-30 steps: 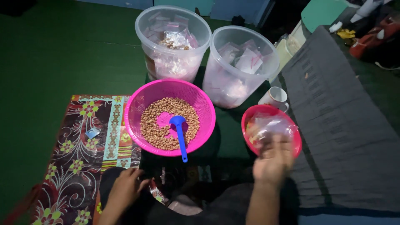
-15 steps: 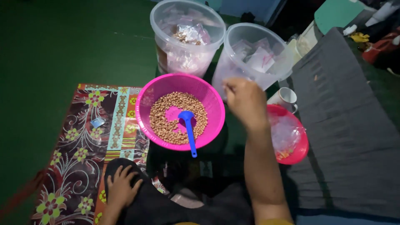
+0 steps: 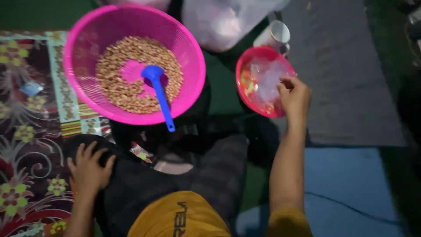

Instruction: Scooping peanuts from a bowl into small plastic bags for packaging

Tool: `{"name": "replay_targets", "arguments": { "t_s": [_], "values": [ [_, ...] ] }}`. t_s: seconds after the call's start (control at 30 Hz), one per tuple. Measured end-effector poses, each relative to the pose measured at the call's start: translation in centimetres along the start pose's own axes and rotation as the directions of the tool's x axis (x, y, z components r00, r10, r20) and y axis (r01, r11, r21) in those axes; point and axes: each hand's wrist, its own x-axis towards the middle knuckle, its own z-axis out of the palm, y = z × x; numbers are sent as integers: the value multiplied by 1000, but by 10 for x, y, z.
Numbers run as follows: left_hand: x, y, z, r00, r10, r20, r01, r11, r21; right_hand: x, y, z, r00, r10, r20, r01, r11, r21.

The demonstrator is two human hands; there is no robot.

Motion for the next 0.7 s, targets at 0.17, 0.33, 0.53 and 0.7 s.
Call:
{"name": "replay_targets", "arguments": {
  "t_s": [0.17, 0.33, 0.53, 0.7],
  "values": [
    [7, 18, -20, 994, -12, 105, 18, 998, -55, -12, -17, -9, 954, 210, 214, -195, 977, -87],
    [6, 19, -21, 995, 3, 97, 0, 1000, -21, -16, -4, 26, 969, 42, 243, 5, 981, -192],
    [-10, 6, -9, 995, 102, 11, -102, 995, 16, -18, 7, 38, 952, 119, 281, 14, 903, -429],
    [-21, -1, 16, 987, 155, -47, -149, 983, 109, -14, -16, 18, 971, 65, 231, 10, 951, -310]
  ]
}}
